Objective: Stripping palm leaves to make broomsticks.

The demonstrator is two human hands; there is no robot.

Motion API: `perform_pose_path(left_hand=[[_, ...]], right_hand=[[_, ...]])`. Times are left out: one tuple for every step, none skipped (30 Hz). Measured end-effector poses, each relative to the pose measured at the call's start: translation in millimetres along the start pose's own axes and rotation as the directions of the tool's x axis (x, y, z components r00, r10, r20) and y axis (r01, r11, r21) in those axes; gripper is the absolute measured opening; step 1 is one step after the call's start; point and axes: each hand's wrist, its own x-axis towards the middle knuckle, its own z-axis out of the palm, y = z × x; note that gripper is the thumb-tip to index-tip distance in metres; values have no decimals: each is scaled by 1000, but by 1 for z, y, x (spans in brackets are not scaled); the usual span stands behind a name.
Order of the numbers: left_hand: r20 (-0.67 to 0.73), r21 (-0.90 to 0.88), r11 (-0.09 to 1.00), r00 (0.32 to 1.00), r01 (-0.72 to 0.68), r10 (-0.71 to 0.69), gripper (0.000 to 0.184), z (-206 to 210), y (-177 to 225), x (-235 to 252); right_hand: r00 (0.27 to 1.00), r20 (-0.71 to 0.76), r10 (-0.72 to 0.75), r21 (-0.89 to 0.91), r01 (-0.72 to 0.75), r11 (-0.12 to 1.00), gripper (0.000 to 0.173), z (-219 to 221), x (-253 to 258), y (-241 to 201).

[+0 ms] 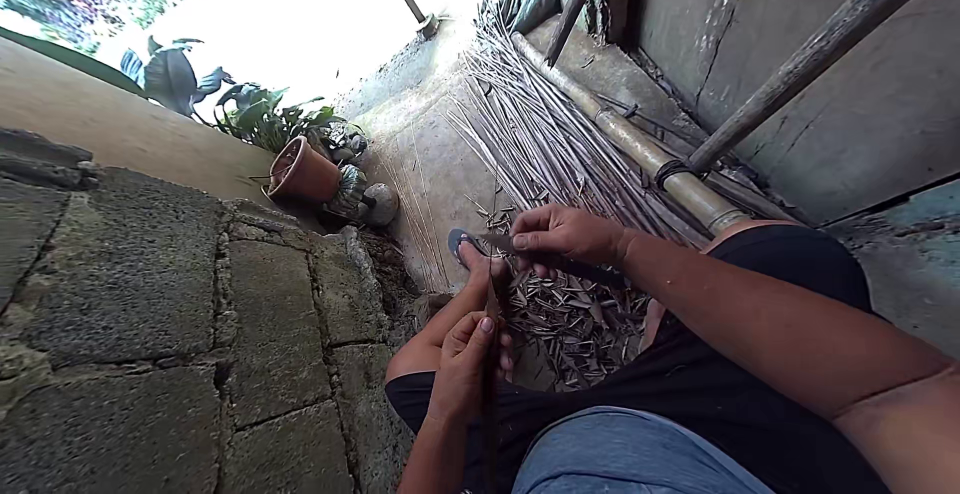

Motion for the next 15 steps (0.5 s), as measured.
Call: perform_pose_path(left_hand=[[-11,17,1000,1000,-20,20,28,1,2,1],[-7,29,999,999,-38,39,28,1,3,2],[3,39,998,999,-55,55,28,1,3,3],[14,48,996,998,-69,68,28,1,4,4],[21,53,995,997,-80,79,28,1,5,4],[17,57,994,996,-89,88,27,1,5,4],[5,65,993,995,-98,97,27,2,6,3],[-8,75,992,995,-103,104,27,3,7,2],[-24,90,991,994,-104,107,27,4,8,2],[-33,106,989,993,-106,110,28,5,8,1],[-38,120,987,993,-107,112,28,5,9,1],[-41,128,986,993,-109,115,28,6,9,0],[-45,133,985,992,-110,117,28,6,9,0],[-44,132,985,992,-113,120,28,6,10,0],[-42,134,984,992,-115,121,28,6,10,0]], right_hand=[[997,73,34,-10,-34,999,20,5,-1,2],[989,135,65,-14,-64,998,21,10,-1,3],[981,174,88,-7,-88,996,23,15,-2,4],[976,194,100,9,-104,995,24,19,-2,4],[974,200,103,23,-109,994,24,22,-2,4],[976,193,101,34,-110,993,25,23,-3,3],[980,177,95,45,-105,993,26,24,-3,2],[984,158,84,56,-94,994,27,24,-3,3],[988,138,70,65,-80,995,28,23,-3,3],[991,119,61,67,-69,995,28,23,-3,4],[993,101,55,62,-62,996,28,23,-3,4],[995,89,50,55,-55,997,29,23,-3,3],[996,81,44,49,-48,998,29,23,-3,2],[997,70,34,48,-38,998,29,23,-3,1],[998,50,24,53,-27,998,30,23,-3,0]])
